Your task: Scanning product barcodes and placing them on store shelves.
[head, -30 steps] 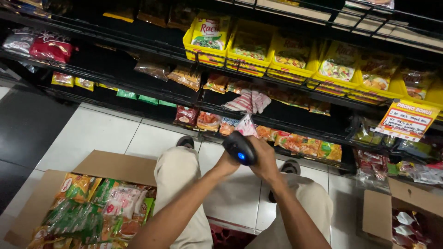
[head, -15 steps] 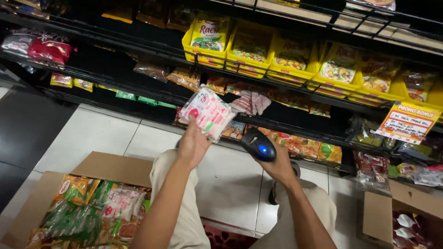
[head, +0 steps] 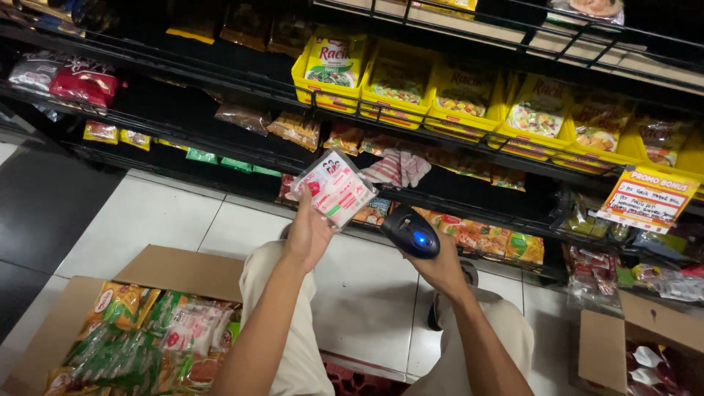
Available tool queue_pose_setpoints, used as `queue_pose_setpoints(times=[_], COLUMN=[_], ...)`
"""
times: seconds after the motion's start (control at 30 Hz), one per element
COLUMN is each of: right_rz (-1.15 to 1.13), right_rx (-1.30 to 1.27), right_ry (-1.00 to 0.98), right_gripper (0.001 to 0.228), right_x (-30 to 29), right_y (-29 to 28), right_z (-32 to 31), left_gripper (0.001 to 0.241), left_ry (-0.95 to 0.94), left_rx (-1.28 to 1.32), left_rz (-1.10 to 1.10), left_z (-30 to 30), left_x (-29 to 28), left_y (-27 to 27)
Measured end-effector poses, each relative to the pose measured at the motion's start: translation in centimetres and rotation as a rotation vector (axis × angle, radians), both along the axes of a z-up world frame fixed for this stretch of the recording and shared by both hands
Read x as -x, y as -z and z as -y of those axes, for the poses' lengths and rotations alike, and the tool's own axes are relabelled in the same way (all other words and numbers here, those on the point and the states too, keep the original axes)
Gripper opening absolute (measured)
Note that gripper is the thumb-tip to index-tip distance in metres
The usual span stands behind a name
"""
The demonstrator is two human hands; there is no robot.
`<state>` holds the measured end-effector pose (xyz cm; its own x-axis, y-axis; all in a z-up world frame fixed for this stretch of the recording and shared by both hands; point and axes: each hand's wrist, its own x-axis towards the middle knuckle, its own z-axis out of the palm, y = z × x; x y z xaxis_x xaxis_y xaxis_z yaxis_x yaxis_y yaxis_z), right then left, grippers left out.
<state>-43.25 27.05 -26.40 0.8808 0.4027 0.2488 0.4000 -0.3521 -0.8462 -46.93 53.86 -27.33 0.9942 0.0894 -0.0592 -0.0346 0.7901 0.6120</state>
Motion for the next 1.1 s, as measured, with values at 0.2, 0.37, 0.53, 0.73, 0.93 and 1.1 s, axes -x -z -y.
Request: queue_pose_setpoints(times=[0.2,0.37,0.53,0.73,0.93,1.1], right_rz=[0.025,0.002,0.015,0.019,0.035,0.026], right_rx=[0.028,0.050,0.021,0.016,0.033,0.037], right_ry=[0.007,0.018,0.012,0.001,-0.015,-0.017], right_gripper=[0.041,0.038,0.039,0.038,0.037,0.038], right_x=[0.1,-0.1,-0.1,0.1,0.1,0.2], right_y=[-0.2,0.2,0.5,-0.2,-0.3,-0.5], right_z=[0.0,0.3,0.3,0.2,0.2,0.1], left_gripper=[0.074,0.073,0.072,0.069,0.071,0.070], left_ry=[-0.004,-0.005,-0.017,-0.034,-0.037,-0.045], left_rx=[0.008,-0.023,-0.024,-0.040,-0.022,0.005], left_rz=[-0.003,0.039,0.007,0.012,-0.019,-0.010], left_z=[0.3,0.5,0.4,0.5,0.4,0.4], left_x=[0.2,0.5,0.2,0.3,0.3,0.3], left_y=[-0.7,-1.4,-0.8,-1.0,-1.0,-1.1])
